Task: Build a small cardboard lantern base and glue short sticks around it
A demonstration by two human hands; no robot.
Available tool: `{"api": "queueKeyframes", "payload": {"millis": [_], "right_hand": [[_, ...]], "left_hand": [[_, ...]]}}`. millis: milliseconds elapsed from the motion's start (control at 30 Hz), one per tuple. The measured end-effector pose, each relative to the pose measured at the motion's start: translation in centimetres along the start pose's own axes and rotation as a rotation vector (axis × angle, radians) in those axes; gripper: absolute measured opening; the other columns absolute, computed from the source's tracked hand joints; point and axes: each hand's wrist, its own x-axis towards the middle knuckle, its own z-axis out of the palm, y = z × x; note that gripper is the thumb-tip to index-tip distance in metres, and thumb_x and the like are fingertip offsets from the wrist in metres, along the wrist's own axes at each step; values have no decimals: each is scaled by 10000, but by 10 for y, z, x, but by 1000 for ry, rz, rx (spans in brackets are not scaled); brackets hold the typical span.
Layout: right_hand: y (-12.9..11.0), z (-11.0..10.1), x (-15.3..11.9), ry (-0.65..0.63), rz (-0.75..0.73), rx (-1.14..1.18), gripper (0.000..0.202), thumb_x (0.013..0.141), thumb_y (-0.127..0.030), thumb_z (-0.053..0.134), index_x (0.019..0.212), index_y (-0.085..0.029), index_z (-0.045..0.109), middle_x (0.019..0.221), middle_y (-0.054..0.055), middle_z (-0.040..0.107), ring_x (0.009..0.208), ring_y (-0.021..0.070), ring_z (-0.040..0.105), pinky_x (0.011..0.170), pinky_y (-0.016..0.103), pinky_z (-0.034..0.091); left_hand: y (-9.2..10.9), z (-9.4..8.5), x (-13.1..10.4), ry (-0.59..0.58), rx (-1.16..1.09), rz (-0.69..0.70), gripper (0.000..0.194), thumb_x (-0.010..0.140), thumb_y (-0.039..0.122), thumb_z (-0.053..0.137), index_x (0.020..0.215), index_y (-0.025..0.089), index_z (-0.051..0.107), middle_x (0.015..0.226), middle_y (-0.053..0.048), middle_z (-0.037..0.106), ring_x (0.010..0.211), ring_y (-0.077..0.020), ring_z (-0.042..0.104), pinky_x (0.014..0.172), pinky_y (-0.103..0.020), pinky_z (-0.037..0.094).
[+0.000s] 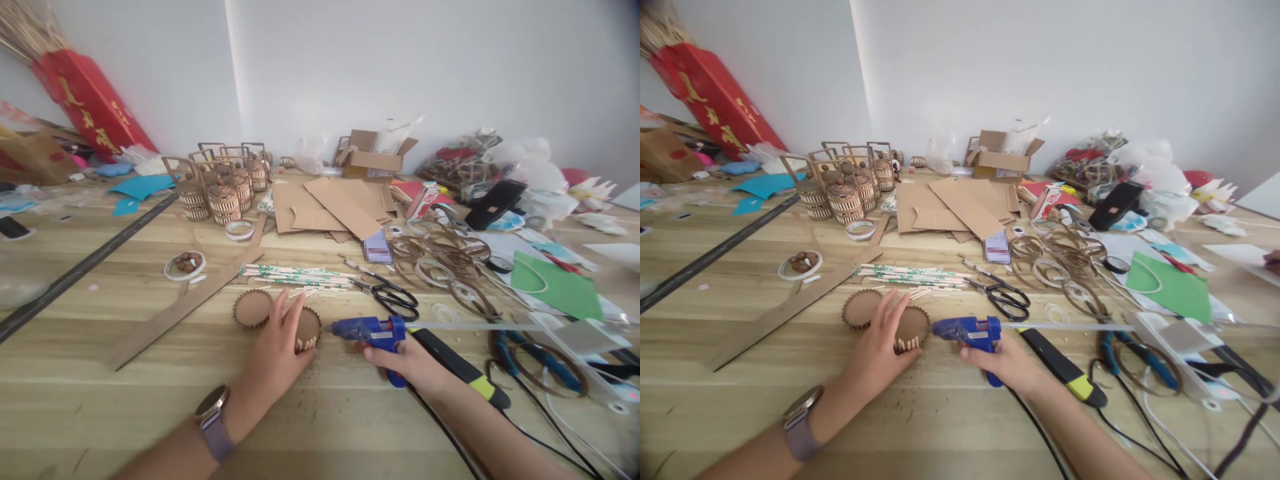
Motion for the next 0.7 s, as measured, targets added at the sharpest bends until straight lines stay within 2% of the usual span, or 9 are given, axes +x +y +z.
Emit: {"api": "queueKeyframes", "payload": {"millis": [100,167,333,500,700], "right_hand": [[-3,0,1,-54,-108,-178,413,740,-599,689,864,-206,727,827,32,714,799,211,655,773,347,553],[-4,-1,-1,-63,-148,-256,442,784,-609,639,922,-200,731,893,53,739,847,231,678,836,378,558],[4,-4,-8,-4,-140,-385,497,808,-628,596,981,-186,743,938,101,766,854,268,713,811,401,589],[12,-3,-9,20,-178,-520,376,834,-527,581,983,-219,738,958,82,773,896,277,727,814,405,596],[16,2,-8,56,-248,-626,331,832,-517,572,922,-242,731,940,77,769,877,278,729,790,411,606]], "left_hand": [[-1,0,0,9,14,-15,1010,683,98,793,1480,304,209,1536,-192,284,1291,-356,527,979,-490,528],[-2,-1,0,11,20,-19,1014,676,94,799,1476,300,212,1529,-197,297,1274,-353,543,971,-488,535],[-2,-2,0,15,24,-22,987,689,103,785,1473,306,220,1522,-187,319,1306,-364,513,993,-514,517],[-2,-2,0,6,20,-37,958,703,129,771,1475,313,234,1528,-173,330,1314,-372,503,998,-529,513],[0,-2,0,9,3,-48,971,687,104,782,1471,307,247,1533,-172,327,1307,-365,511,999,-511,520]]}}
